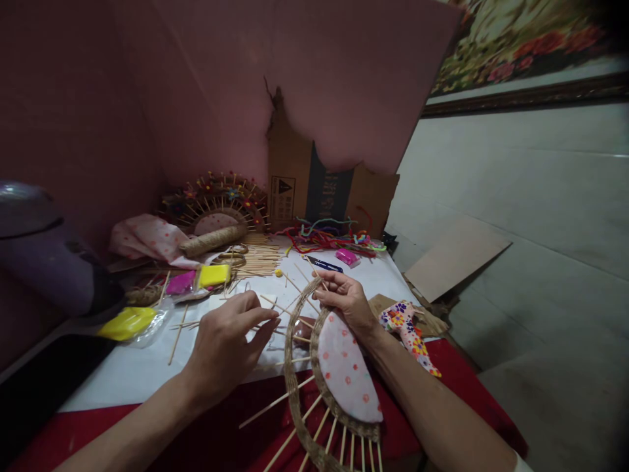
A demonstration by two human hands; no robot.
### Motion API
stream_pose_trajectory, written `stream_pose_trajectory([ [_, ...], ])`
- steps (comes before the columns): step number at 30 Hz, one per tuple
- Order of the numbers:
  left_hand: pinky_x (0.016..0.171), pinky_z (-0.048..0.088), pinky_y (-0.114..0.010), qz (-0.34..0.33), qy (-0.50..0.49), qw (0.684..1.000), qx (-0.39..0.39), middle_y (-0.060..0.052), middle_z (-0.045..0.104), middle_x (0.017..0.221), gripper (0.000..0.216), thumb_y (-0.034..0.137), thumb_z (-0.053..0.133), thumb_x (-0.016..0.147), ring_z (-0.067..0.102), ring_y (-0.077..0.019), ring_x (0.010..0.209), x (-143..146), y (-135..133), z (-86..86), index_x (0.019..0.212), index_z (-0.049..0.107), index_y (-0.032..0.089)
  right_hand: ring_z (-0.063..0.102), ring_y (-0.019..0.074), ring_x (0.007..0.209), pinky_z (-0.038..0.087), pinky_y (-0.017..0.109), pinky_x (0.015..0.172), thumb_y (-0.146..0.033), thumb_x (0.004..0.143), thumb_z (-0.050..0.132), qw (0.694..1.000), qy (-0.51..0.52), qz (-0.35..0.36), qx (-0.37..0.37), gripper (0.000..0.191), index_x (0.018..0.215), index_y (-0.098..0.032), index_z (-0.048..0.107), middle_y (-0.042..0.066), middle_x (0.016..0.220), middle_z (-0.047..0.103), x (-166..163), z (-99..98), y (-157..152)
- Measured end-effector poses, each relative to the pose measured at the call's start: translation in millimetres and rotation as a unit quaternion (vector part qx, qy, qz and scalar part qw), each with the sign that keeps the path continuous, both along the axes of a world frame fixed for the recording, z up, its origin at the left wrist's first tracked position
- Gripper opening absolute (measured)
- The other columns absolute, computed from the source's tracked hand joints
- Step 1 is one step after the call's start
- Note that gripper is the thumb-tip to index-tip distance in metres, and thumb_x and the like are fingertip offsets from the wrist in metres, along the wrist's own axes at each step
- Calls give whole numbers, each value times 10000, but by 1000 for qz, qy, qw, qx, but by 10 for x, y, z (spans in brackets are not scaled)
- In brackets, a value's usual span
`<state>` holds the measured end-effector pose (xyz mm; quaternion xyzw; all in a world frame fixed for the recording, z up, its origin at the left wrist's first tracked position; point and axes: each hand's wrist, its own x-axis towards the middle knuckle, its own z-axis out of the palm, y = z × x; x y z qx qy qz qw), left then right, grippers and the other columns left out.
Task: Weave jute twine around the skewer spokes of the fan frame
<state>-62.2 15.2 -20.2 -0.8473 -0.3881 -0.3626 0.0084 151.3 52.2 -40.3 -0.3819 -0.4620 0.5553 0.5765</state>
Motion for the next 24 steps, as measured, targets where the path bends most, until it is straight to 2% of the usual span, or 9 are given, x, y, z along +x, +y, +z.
stream_pose_trajectory([
  [3,517,369,-242,-6,30,998,50,-15,526,612,156,168,501,793,480,-124,573,29,-38,-11,755,652,162,528,96,551,374,222,507,-203,537,722,1000,-4,-8,2,373,900,-160,645,-6,648,620,-3,7,0],
  [6,497,362,-235,-27,45,997,55,-8,520,574,169,151,493,794,479,-118,543,62,-72,-9,722,646,160,524,100,549,368,219,495,-209,528,727,1000,-8,-12,5,380,895,-158,644,-7,638,616,-11,14,-3],
  [13,487,360,-236,-66,34,997,11,-6,528,569,159,136,495,792,484,-115,528,51,-48,-26,759,649,157,524,97,558,362,217,500,-205,546,728,1000,-2,-14,7,373,907,-159,643,-5,652,614,8,-3,17],
  [24,509,360,-247,-77,-10,996,-34,-15,550,577,145,129,508,782,493,-118,541,36,-62,-5,759,650,146,546,93,571,364,197,501,-173,548,734,999,41,-22,11,376,912,-160,642,-2,659,630,86,-22,73],
])
